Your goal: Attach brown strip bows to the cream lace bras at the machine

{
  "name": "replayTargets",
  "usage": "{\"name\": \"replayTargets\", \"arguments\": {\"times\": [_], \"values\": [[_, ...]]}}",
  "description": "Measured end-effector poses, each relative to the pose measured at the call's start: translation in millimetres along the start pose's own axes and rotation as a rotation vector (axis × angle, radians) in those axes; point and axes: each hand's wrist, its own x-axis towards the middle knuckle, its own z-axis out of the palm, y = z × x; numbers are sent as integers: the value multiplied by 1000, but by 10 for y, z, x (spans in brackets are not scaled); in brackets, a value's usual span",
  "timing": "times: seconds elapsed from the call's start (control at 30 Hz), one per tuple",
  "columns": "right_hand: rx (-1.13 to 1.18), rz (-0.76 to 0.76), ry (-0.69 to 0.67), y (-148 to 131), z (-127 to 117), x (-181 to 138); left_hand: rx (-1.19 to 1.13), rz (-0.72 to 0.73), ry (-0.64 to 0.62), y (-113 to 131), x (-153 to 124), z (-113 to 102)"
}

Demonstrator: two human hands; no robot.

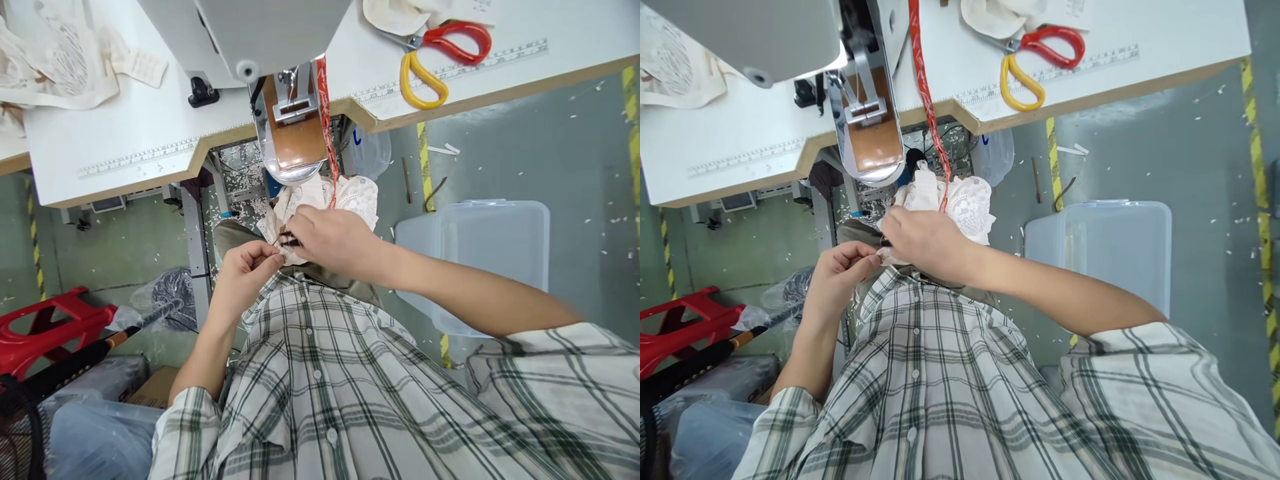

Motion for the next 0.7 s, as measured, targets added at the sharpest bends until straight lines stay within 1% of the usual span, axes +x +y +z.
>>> {"name": "replayTargets", "arguments": {"times": [0.1, 0.27, 0.43, 0.57, 0.7], "values": [[129, -12, -9, 40, 7, 1, -74, 2, -12, -54, 28, -41], [358, 62, 127, 197, 57, 29, -98, 27, 9, -78, 9, -46], [576, -84, 115, 185, 61, 27, -75, 54, -3, -59, -9, -47], [573, -132, 132, 133, 51, 29, -46, 71, 3, -52, -17, -48], [423, -135, 131, 120, 70, 40, 22, 71, 14, -28, -31, -27]]}}
